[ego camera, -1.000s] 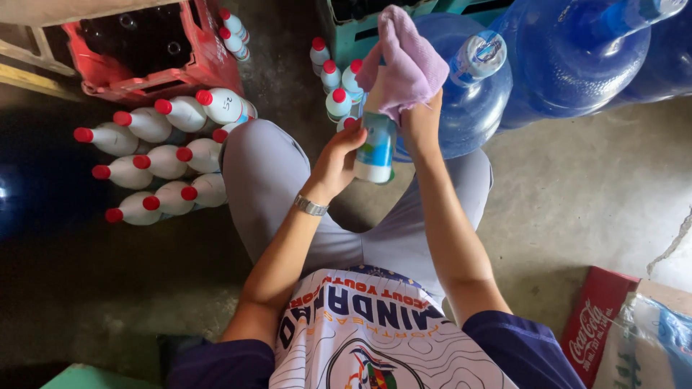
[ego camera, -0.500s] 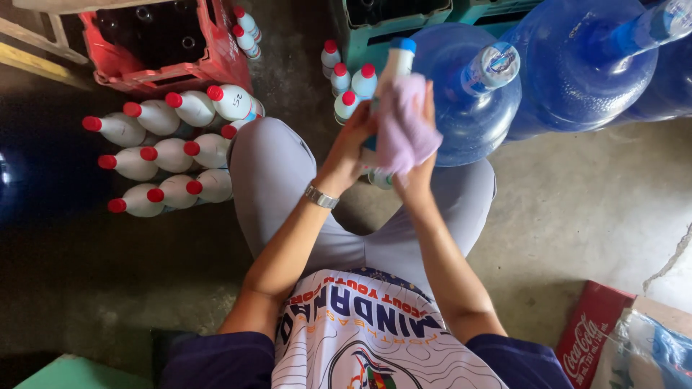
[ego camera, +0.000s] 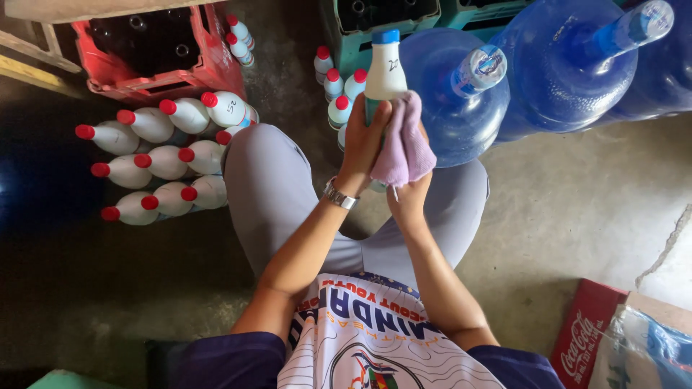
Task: Wiping cleaning bottles with a cloth and organizing them on a storage shelf.
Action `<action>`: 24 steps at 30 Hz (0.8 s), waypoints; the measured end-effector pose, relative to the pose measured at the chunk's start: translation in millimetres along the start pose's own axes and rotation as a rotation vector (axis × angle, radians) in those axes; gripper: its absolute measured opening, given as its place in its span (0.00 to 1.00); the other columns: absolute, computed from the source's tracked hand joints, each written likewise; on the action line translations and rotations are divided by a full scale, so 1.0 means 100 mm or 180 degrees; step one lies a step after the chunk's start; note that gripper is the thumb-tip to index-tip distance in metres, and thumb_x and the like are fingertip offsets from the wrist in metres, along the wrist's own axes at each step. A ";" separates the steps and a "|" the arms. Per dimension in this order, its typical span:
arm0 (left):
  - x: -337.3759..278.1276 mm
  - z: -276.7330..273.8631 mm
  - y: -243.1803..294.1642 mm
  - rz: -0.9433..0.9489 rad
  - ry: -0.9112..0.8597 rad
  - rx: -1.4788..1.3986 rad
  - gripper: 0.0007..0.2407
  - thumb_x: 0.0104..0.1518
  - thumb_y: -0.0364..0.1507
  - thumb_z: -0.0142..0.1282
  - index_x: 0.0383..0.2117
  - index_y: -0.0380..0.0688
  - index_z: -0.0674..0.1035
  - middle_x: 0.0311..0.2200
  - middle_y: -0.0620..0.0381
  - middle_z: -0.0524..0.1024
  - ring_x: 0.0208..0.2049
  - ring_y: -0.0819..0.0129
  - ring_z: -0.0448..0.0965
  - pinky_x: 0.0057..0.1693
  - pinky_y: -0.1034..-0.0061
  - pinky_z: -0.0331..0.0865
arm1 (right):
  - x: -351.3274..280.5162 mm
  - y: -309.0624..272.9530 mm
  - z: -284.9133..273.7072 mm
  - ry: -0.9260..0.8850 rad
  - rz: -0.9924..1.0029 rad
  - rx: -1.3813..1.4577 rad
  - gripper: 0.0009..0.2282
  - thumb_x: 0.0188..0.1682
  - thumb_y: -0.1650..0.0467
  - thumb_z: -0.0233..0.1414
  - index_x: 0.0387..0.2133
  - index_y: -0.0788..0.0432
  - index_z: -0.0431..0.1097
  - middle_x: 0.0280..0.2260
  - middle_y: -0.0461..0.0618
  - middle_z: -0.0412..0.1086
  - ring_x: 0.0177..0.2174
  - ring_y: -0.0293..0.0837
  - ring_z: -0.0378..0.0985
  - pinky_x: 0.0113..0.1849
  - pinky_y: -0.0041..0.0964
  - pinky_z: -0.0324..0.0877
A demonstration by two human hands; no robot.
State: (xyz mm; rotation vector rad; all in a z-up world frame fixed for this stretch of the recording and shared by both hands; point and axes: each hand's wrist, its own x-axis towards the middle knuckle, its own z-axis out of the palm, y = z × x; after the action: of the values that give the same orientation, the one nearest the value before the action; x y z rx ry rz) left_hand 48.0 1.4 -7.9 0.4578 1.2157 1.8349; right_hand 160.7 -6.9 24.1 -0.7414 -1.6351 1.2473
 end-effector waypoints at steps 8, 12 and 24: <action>0.03 -0.18 -0.15 0.2118 -0.0250 0.1746 0.37 0.57 0.52 0.63 0.63 0.40 0.62 0.58 0.47 0.66 0.60 0.56 0.70 0.66 0.63 0.67 | 0.04 0.16 -0.12 0.0094 0.1321 0.2252 0.22 0.60 0.73 0.48 0.67 0.64 0.54 0.53 0.55 0.68 0.49 0.43 0.73 0.48 0.37 0.70; -0.05 -0.29 -0.24 0.2476 -0.0607 0.2410 0.38 0.56 0.48 0.68 0.65 0.37 0.59 0.61 0.40 0.61 0.66 0.46 0.62 0.71 0.55 0.62 | -0.04 0.41 -0.21 0.0410 0.1808 0.2572 0.19 0.57 0.71 0.44 0.61 0.65 0.57 0.55 0.54 0.68 0.53 0.46 0.75 0.53 0.40 0.74; -0.14 -0.21 0.22 0.2348 -0.0704 0.2417 0.33 0.55 0.39 0.71 0.63 0.40 0.64 0.60 0.44 0.68 0.63 0.46 0.70 0.69 0.58 0.67 | 0.00 0.45 -0.24 -0.0142 0.1338 0.3083 0.16 0.65 0.65 0.47 0.60 0.63 0.60 0.41 0.55 0.75 0.33 0.47 0.79 0.31 0.37 0.74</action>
State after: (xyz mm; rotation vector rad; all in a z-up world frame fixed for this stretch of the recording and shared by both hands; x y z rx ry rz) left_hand 31.0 -25.0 4.2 1.6652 1.7006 1.7389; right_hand 179.4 16.4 -16.9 -0.4262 -0.7240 2.1127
